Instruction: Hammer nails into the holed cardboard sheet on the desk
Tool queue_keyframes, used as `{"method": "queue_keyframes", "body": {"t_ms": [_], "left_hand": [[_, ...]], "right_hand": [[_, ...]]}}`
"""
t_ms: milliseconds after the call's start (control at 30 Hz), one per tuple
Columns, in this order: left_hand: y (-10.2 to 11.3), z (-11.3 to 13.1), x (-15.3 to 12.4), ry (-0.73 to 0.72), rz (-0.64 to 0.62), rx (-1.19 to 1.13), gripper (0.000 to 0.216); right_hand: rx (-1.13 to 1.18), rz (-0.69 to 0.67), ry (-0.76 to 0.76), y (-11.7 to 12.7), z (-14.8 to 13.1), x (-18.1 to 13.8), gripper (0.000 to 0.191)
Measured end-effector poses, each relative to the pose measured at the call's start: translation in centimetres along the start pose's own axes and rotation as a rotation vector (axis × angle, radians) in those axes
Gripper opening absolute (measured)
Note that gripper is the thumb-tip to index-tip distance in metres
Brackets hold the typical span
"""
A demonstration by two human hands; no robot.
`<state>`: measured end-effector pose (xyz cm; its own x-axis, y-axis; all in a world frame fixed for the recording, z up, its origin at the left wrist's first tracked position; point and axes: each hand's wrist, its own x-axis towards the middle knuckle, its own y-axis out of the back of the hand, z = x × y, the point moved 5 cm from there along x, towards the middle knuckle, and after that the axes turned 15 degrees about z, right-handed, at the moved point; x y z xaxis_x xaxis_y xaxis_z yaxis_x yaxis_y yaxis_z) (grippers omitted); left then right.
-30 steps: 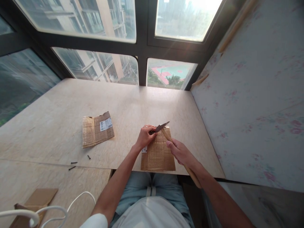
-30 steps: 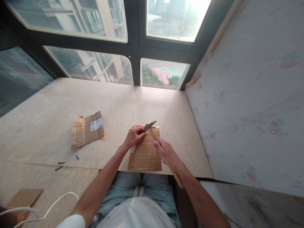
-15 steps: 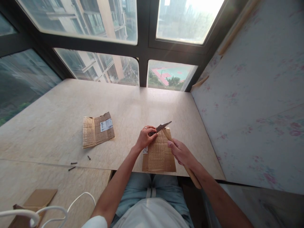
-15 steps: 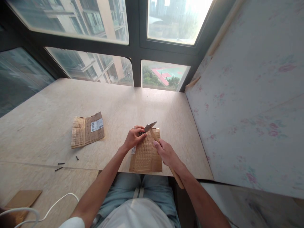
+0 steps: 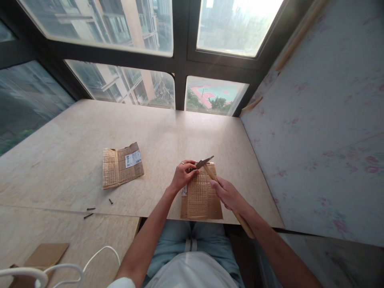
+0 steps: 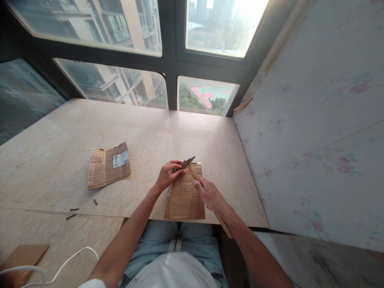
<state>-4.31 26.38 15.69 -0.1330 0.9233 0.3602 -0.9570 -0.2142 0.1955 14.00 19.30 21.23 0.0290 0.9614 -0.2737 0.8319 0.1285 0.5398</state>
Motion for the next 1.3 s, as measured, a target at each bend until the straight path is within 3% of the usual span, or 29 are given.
{"method": "queue_keyframes", "body": {"t_ms": [733,1033,1300], "left_hand": [[-0.3,-1.6,-0.3,0.208,0.034,-0.163,0.019],[-0.1,-0.4,-0.2,0.081,-0.03,-0.05,0.011],[-0.2,-0.1,0.1,-0.005,-0.055,0.036,0.01]], "right_hand": [[0.018,0.004,-0.031,-0.1,0.8,0.3,0.032],[0.068,0.036,-0.012,0.6,-0.2,-0.5,0.034],[-0.059,0.033,0.086,0.7,-1.5,-0.3,0.032]]}}
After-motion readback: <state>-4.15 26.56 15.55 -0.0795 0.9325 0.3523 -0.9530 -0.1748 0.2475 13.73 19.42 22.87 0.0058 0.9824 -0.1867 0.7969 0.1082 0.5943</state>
